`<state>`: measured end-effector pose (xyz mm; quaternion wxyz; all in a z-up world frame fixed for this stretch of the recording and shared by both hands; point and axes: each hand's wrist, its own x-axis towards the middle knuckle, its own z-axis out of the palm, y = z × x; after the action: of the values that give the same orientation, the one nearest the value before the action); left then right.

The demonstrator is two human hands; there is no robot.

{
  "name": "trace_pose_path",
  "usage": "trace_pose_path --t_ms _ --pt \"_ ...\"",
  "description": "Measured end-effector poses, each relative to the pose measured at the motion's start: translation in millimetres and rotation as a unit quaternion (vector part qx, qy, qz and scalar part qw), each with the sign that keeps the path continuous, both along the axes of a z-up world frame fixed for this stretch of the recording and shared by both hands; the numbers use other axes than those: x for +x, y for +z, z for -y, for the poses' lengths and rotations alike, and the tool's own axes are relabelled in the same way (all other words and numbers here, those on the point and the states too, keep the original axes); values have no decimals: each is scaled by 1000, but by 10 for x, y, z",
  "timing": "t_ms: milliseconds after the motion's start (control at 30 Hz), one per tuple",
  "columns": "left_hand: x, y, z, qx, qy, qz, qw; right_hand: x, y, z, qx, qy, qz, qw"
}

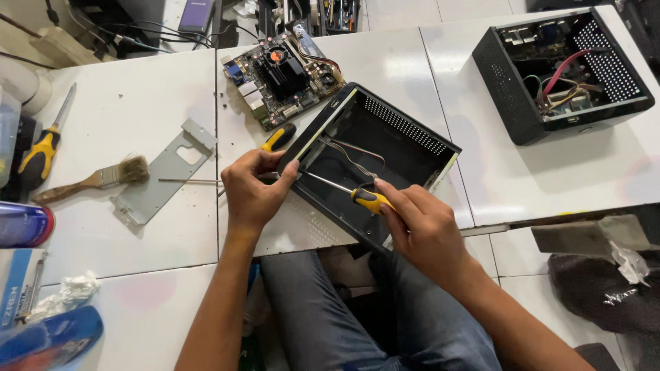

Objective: The person secures a motherboard into a computer case using a screwdriver and screws. They then connect various internal cables to the motherboard, including power and front panel connectors.

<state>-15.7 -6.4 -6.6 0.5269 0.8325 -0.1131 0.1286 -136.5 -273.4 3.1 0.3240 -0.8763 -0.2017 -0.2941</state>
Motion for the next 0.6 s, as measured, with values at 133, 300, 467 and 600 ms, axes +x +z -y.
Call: trace_pose_path --t_ms 133,300,467,600 --pt "13 -100 3 -14 17 -6 1000 -28 174 -48 -14 -28 -32 999" --pt "-11 -119 8 -15 19 0 1000 -21 237 5 13 24 -105 994" --pt "22 -168 12 -20 20 7 1000 33 190 8 31 -61 -68 995" --pt "18 -132 25 -17 24 10 1000 57 157 11 14 -71 -69 995"
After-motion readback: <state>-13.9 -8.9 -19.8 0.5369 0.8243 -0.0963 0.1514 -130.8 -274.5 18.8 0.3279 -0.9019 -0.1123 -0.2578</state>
